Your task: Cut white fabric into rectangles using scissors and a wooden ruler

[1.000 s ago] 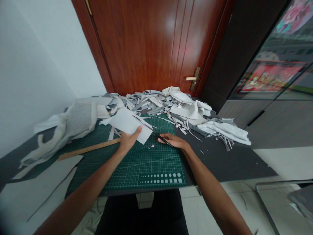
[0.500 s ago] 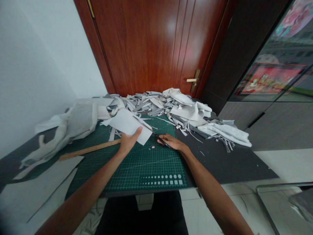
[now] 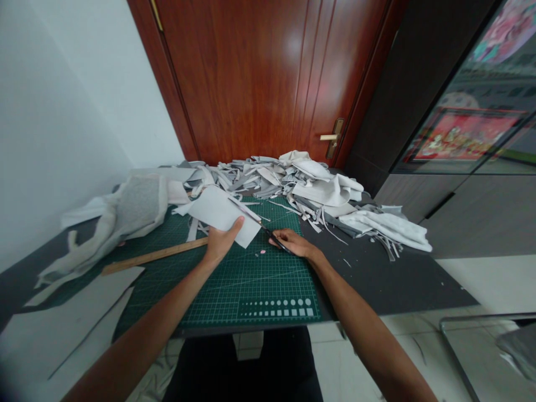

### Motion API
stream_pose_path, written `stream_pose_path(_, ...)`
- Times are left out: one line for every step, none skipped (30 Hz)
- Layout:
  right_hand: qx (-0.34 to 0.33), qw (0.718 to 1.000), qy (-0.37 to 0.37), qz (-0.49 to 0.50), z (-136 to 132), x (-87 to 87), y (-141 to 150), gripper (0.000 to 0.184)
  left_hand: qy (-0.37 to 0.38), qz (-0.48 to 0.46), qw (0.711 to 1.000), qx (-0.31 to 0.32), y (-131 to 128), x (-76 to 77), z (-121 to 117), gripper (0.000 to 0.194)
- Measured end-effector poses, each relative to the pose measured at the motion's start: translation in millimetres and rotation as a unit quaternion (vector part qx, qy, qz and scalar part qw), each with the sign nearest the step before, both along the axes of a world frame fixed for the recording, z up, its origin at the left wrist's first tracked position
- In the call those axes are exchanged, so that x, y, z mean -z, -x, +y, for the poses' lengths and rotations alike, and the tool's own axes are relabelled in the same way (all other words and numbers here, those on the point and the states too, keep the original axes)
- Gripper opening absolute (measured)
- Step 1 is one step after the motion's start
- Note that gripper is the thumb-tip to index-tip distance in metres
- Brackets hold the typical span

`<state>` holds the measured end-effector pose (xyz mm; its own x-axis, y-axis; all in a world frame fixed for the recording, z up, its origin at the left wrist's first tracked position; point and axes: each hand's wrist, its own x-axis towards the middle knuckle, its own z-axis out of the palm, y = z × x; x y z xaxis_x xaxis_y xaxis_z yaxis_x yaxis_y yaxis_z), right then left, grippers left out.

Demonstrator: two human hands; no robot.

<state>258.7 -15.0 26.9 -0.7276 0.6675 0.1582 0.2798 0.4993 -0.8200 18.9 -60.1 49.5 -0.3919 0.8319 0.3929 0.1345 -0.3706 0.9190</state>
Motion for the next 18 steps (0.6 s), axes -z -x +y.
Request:
stream_pose_path(0.009, 1.000, -0.009, 0.000, 0.0, 0.0, 0.1, 0.063, -0.008, 0.001, 1.000, 0.003, 0.2, 0.1, 0.2, 0.037)
stream_pose_path(0.019, 1.000, -0.021, 0.000, 0.0, -0.1, 0.2, 0.061, -0.017, 0.001, 1.000, 0.008, 0.3, 0.0, 0.3, 0.038)
stream_pose_path(0.026, 0.999, -0.034, -0.001, 0.1, -0.1, 0.2, 0.060, -0.026, -0.001, 1.000, 0.013, 0.4, -0.1, 0.4, 0.038)
stream_pose_path(0.031, 0.999, -0.045, 0.000, 0.1, -0.2, 0.1, 0.058, -0.031, -0.003, 0.999, 0.017, 0.4, -0.2, 0.4, 0.038)
stream_pose_path(0.033, 0.998, -0.053, 0.002, 0.1, -0.3, -0.1, 0.057, -0.034, -0.004, 0.999, 0.020, 0.5, -0.3, 0.4, 0.038)
stream_pose_path(0.033, 0.998, -0.057, 0.004, -0.1, -0.5, -0.2, 0.056, -0.035, -0.005, 0.999, 0.020, 0.7, -0.4, 0.2, 0.038)
stream_pose_path(0.032, 0.998, -0.059, 0.006, -0.3, -0.7, -0.3, 0.055, -0.035, -0.004, 0.999, 0.019, 0.8, -0.5, 0.0, 0.038)
stream_pose_path(0.032, 0.998, -0.061, 0.006, -0.6, -0.9, -0.4, 0.054, -0.036, -0.001, 0.999, 0.016, 1.0, -0.7, -0.4, 0.039)
stream_pose_path(0.032, 0.998, -0.062, 0.006, -0.9, -1.2, -0.4, 0.054, -0.038, 0.003, 0.999, 0.014, 1.3, -0.8, -0.8, 0.040)
stream_pose_path(0.032, 0.997, -0.063, 0.005, -1.1, -1.5, -0.4, 0.053, -0.039, 0.006, 0.999, 0.013, 1.5, -1.0, -1.2, 0.040)
stream_pose_path(0.030, 0.998, -0.063, 0.003, -1.2, -1.8, -0.1, 0.053, -0.040, 0.009, 0.999, 0.012, 1.7, -1.3, -1.6, 0.040)
stream_pose_path(0.028, 0.998, -0.062, 0.002, -1.3, -2.2, 0.2, 0.053, -0.041, 0.011, 0.999, 0.012, 1.9, -1.6, -2.0, 0.040)
stream_pose_path(0.026, 0.998, -0.059, 0.001, -1.4, -2.4, 0.7, 0.053, -0.041, 0.011, 0.999, 0.012, 2.0, -2.0, -2.3, 0.039)
stream_pose_path(0.025, 0.998, -0.057, 0.000, -1.6, -2.6, 1.4, 0.054, -0.041, 0.010, 0.999, 0.013, 2.1, -2.4, -2.5, 0.037)
stream_pose_path(0.025, 0.998, -0.055, 0.002, -1.8, -2.7, 2.1, 0.054, -0.042, 0.010, 0.999, 0.014, 2.1, -2.8, -2.7, 0.036)
stream_pose_path(0.026, 0.998, -0.054, 0.006, -2.3, -2.8, 2.8, 0.055, -0.043, 0.009, 0.999, 0.013, 2.2, -3.2, -2.8, 0.035)
stream_pose_path(0.026, 0.998, -0.053, 0.010, -3.0, -3.0, 3.5, 0.056, -0.044, 0.008, 0.999, 0.012, 2.2, -3.4, -2.9, 0.035)
stream_pose_path(0.026, 0.998, -0.051, 0.013, -3.9, -3.3, 4.1, 0.056, -0.044, 0.007, 0.999, 0.010, 2.3, -3.6, -2.9, 0.035)
